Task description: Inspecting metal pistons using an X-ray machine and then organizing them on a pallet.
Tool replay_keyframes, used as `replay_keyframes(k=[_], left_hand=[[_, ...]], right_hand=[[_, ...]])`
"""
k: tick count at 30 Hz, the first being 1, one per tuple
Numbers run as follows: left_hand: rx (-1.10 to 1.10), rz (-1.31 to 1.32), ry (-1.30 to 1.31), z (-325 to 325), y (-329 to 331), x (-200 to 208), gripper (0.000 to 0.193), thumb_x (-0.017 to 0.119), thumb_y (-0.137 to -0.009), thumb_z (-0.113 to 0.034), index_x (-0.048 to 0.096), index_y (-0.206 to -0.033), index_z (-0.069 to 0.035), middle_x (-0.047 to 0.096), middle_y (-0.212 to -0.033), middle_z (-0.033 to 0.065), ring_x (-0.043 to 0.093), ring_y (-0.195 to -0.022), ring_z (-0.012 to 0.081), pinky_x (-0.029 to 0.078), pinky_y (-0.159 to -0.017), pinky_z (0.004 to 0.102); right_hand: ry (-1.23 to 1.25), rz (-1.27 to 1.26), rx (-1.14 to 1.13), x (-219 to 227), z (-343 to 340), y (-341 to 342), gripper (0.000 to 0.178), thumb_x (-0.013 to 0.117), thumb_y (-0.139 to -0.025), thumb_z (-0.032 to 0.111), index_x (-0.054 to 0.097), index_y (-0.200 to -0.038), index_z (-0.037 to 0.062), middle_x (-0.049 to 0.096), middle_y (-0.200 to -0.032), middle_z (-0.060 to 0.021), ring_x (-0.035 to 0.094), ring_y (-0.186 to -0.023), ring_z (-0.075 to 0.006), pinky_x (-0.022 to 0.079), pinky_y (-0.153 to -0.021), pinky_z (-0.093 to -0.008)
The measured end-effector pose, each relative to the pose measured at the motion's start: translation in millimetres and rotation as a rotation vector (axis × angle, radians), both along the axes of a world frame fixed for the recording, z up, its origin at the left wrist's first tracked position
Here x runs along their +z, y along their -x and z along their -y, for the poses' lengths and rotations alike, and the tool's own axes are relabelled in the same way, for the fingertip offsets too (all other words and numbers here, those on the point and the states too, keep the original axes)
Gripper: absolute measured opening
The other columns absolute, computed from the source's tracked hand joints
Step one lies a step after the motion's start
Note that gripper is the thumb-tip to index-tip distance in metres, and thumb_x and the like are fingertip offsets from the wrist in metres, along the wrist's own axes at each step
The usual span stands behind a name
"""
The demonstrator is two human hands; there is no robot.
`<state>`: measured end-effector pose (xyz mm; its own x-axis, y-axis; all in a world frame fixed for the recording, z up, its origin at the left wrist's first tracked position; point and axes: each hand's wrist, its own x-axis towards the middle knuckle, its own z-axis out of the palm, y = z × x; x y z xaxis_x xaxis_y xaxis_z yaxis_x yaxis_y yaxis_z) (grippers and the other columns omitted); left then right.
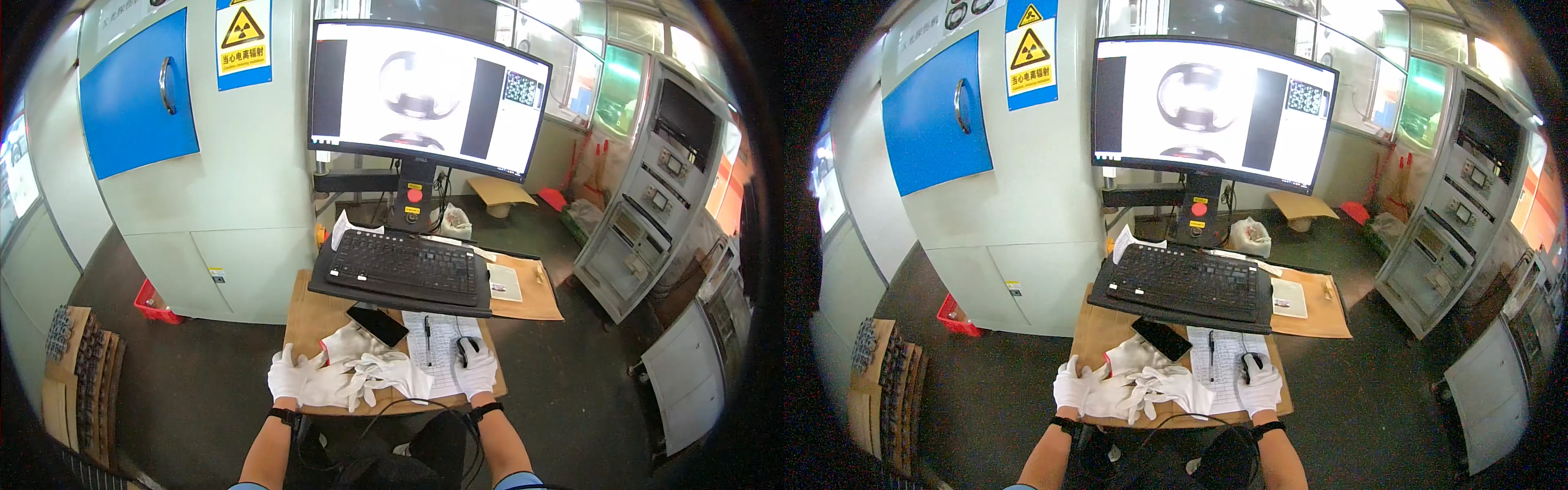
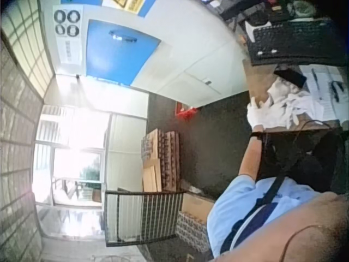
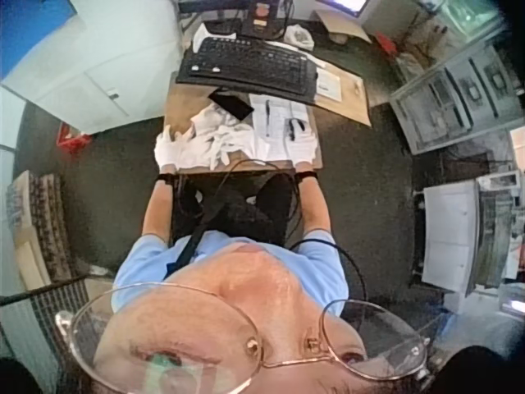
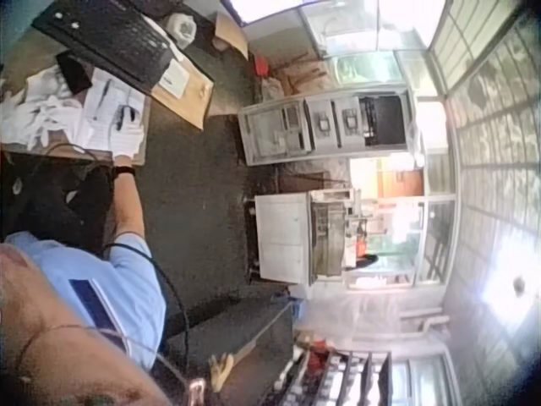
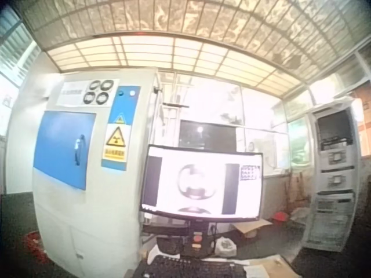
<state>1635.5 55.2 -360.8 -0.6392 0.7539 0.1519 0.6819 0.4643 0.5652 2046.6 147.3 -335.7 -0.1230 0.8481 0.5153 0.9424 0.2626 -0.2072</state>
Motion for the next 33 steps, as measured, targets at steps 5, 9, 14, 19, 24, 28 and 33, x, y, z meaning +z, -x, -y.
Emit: replay_keyframes(k=[5, 9, 14, 19, 24, 28, 33], left_hand=[[-0.004, 0.004, 0.012, 1, -1, 5, 0.049, 0.068, -0.088, -0.036, 0.060, -0.131, -0.013, 0.063, -0.121, 0.0196, 0.067, -0.102, 0.0395, 0.056, -0.085, 0.0467], [-0.009, 0.008, -0.003, 1, 0, 3, 0.049, 0.068, -0.088, -0.035, 0.060, -0.131, -0.013, 0.064, -0.120, 0.0200, 0.067, -0.102, 0.0395, 0.056, -0.086, 0.0468], [0.000, -0.020, -0.007, 0, 0, 0, 0.049, 0.068, -0.088, -0.035, 0.060, -0.131, -0.012, 0.064, -0.121, 0.0202, 0.066, -0.104, 0.0395, 0.055, -0.086, 0.0466], [-0.016, -0.004, -0.023, 1, 0, 2, 0.049, 0.068, -0.088, -0.035, 0.059, -0.131, -0.013, 0.064, -0.120, 0.0200, 0.067, -0.101, 0.0390, 0.056, -0.084, 0.0467], [-0.013, 0.024, -0.014, 1, -1, 5, 0.047, 0.069, -0.088, -0.033, 0.061, -0.129, -0.011, 0.064, -0.120, 0.0204, 0.067, -0.102, 0.0388, 0.056, -0.085, 0.0460], [-0.022, -0.024, -0.023, 0, 1, -3, 0.049, 0.068, -0.088, -0.035, 0.059, -0.130, -0.013, 0.064, -0.118, 0.0193, 0.068, -0.097, 0.0385, 0.056, -0.082, 0.0468], [-0.015, -0.009, -0.022, 0, 3, -5, 0.051, 0.068, -0.087, -0.036, 0.059, -0.132, -0.013, 0.063, -0.120, 0.0202, 0.068, -0.101, 0.0392, 0.056, -0.084, 0.0468]], right_hand=[[0.021, 0.010, -0.016, 0, 0, 1, 0.044, 0.071, -0.075, 0.022, 0.067, -0.118, 0.0152, 0.062, -0.124, -0.0144, 0.063, -0.097, -0.0380, 0.053, -0.085, -0.0480], [0.035, 0.014, -0.015, 0, 0, 0, 0.045, 0.071, -0.075, 0.022, 0.067, -0.119, 0.0153, 0.062, -0.125, -0.0144, 0.063, -0.098, -0.0380, 0.053, -0.085, -0.0478], [0.028, 0.016, -0.024, -1, 1, 0, 0.045, 0.070, -0.075, 0.023, 0.067, -0.120, 0.0154, 0.061, -0.125, -0.0144, 0.063, -0.098, -0.0379, 0.053, -0.085, -0.0480], [0.027, 0.013, -0.018, -2, 0, 0, 0.043, 0.069, -0.076, 0.022, 0.067, -0.119, 0.0160, 0.062, -0.123, -0.0146, 0.063, -0.096, -0.0379, 0.053, -0.083, -0.0483], [-0.022, -0.013, 0.009, 2, 1, 2, 0.042, 0.070, -0.076, 0.022, 0.067, -0.118, 0.0153, 0.063, -0.122, -0.0142, 0.063, -0.094, -0.0380, 0.053, -0.082, -0.0484], [-0.018, -0.022, 0.015, 0, -1, 0, 0.042, 0.070, -0.076, 0.022, 0.067, -0.117, 0.0150, 0.063, -0.121, -0.0140, 0.064, -0.093, -0.0378, 0.054, -0.081, -0.0485], [-0.024, -0.001, -0.002, 0, 0, 1, 0.042, 0.071, -0.075, 0.022, 0.067, -0.117, 0.0148, 0.063, -0.121, -0.0141, 0.064, -0.091, -0.0377, 0.054, -0.079, -0.0484]])
